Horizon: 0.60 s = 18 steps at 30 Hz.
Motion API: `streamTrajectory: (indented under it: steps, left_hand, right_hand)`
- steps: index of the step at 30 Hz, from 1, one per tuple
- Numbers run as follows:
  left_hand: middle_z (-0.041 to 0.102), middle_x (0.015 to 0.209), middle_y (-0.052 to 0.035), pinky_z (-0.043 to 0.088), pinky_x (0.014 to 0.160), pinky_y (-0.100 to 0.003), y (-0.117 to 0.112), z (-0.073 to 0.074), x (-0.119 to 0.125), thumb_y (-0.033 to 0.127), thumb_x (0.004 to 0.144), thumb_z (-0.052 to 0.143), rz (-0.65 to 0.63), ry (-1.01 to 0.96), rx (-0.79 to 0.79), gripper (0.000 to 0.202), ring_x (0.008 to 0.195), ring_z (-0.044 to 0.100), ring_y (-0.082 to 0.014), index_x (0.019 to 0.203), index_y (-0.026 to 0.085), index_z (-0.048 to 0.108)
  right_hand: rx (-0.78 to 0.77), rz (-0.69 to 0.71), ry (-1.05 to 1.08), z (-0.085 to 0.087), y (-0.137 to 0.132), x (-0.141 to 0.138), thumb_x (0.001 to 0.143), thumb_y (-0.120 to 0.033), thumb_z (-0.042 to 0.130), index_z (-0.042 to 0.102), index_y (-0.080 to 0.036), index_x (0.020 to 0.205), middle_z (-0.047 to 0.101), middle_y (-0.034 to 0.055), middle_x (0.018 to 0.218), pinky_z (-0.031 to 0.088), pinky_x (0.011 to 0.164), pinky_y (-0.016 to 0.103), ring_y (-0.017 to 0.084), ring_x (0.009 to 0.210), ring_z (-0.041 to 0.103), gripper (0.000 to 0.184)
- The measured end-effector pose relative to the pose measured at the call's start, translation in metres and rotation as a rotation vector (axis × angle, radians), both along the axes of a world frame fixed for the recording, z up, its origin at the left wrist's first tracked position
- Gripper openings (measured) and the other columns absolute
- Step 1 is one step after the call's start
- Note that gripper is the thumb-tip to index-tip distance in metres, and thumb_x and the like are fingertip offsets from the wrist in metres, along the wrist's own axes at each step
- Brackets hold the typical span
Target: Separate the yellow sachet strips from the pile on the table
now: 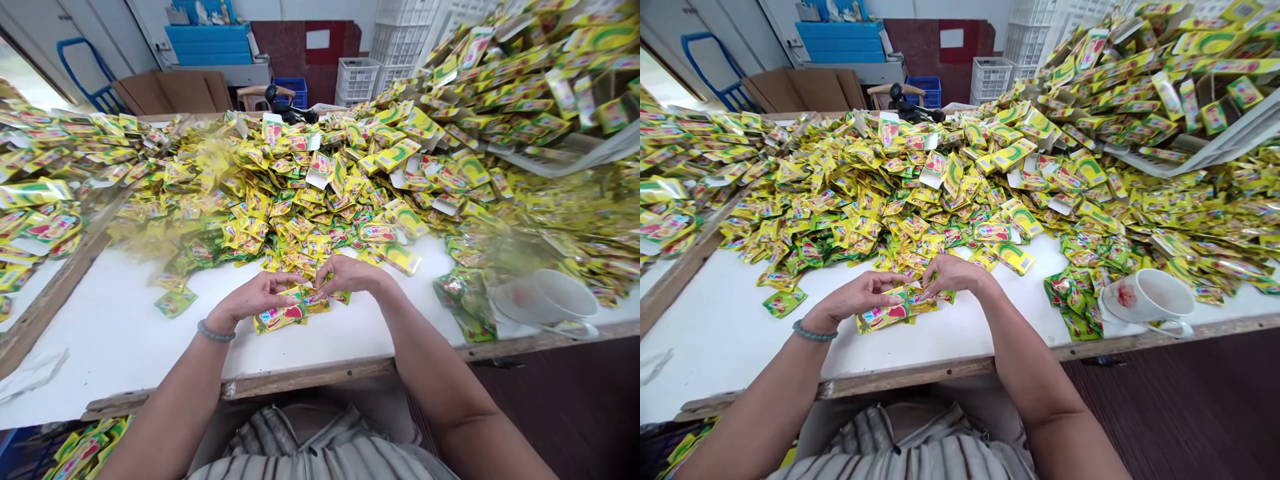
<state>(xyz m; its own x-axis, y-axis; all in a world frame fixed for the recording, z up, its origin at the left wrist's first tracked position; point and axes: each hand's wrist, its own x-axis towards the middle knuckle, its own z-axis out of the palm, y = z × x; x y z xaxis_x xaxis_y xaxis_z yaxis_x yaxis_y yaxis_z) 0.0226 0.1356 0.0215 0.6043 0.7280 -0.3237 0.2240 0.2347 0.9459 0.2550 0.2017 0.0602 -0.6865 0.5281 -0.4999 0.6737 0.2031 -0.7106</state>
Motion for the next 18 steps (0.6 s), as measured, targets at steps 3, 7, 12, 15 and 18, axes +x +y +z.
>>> streamTrajectory:
  steps: [3,7,12,15,18]
  left_hand:
    - [0.028,0.055,0.009,0.014,0.047,-0.023,-0.0014,0.0006,0.0023,0.042,0.079,0.068,0.025,0.051,0.032,0.062,0.051,0.02,-0.0076,0.13,0.009,0.056]
    - [0.031,0.055,0.0085,0.018,0.046,-0.022,-0.002,-0.0009,0.0062,0.043,0.078,0.068,0.068,0.115,0.095,0.065,0.05,0.025,-0.0082,0.131,0.008,0.055]
    - [0.052,0.059,0.0026,0.032,0.049,-0.022,-0.0016,-0.0037,0.0084,0.045,0.073,0.072,0.162,0.064,0.119,0.054,0.052,0.041,-0.011,0.114,0.011,0.067]
    - [0.058,0.062,0.0006,0.035,0.049,-0.023,-0.0016,-0.004,0.0078,0.044,0.072,0.072,0.169,0.03,0.093,0.053,0.054,0.046,-0.0126,0.114,0.012,0.068]
    - [0.057,0.062,0.0008,0.033,0.048,-0.022,-0.0019,-0.0025,0.0078,0.043,0.071,0.073,0.167,0.023,0.083,0.053,0.053,0.044,-0.0118,0.115,0.013,0.068]
  right_hand:
    - [0.036,0.032,-0.024,-0.0025,-0.0005,-0.0019,0.068,-0.038,0.073,0.075,-0.017,0.071,0.065,-0.0009,0.062,0.032,0.053,0.023,0.012,0.059,0.051,0.021]
    - [0.185,-0.016,-0.047,-0.0029,-0.0043,-0.0057,0.068,-0.034,0.076,0.075,-0.018,0.07,0.063,-0.0019,0.058,0.031,0.055,0.024,0.011,0.057,0.051,0.015]
    - [0.266,-0.156,0.074,-0.0002,-0.0064,-0.0073,0.074,-0.04,0.072,0.076,-0.018,0.075,0.064,-0.0025,0.063,0.033,0.058,0.022,0.011,0.062,0.052,0.022]
    - [0.233,-0.127,0.092,0.0015,-0.0052,-0.0041,0.077,-0.037,0.069,0.076,-0.017,0.076,0.065,-0.0025,0.063,0.033,0.058,0.022,0.011,0.062,0.053,0.022]
    - [0.247,-0.045,0.061,-0.0002,-0.0054,-0.0032,0.076,-0.032,0.069,0.077,-0.018,0.076,0.065,-0.0028,0.063,0.033,0.058,0.022,0.011,0.061,0.053,0.016]
